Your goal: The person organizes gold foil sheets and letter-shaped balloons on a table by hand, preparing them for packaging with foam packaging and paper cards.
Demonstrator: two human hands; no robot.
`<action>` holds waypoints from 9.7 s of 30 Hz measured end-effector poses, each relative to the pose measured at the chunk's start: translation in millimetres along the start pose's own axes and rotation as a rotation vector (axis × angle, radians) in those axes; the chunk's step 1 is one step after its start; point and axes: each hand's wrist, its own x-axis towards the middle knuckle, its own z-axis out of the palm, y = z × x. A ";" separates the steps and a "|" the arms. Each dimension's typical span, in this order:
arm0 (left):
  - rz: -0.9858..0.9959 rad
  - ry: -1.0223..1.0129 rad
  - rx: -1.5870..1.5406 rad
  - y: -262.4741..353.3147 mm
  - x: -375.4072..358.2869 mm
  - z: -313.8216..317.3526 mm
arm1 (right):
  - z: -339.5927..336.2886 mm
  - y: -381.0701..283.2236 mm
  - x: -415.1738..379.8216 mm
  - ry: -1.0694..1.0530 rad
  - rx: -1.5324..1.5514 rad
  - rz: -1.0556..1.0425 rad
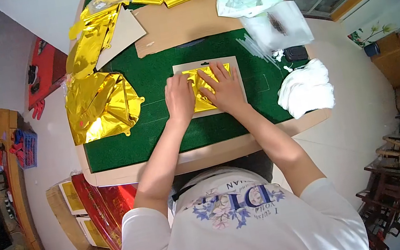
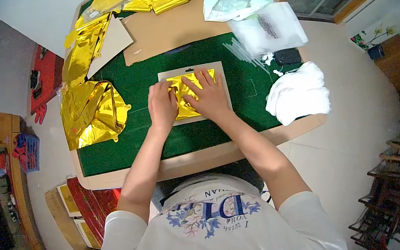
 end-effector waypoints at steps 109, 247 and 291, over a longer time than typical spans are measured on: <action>-0.035 -0.493 0.427 6.0 -22.2 7.6 | 8.9 2.7 -0.3 0.001 -0.022 0.084; -0.075 -0.480 0.395 -7.3 -25.4 -8.6 | -23.9 63.4 94.9 0.334 -0.053 -0.309; -0.072 -0.495 0.413 -8.0 -25.1 -7.4 | -31.2 117.9 32.2 0.123 0.150 0.235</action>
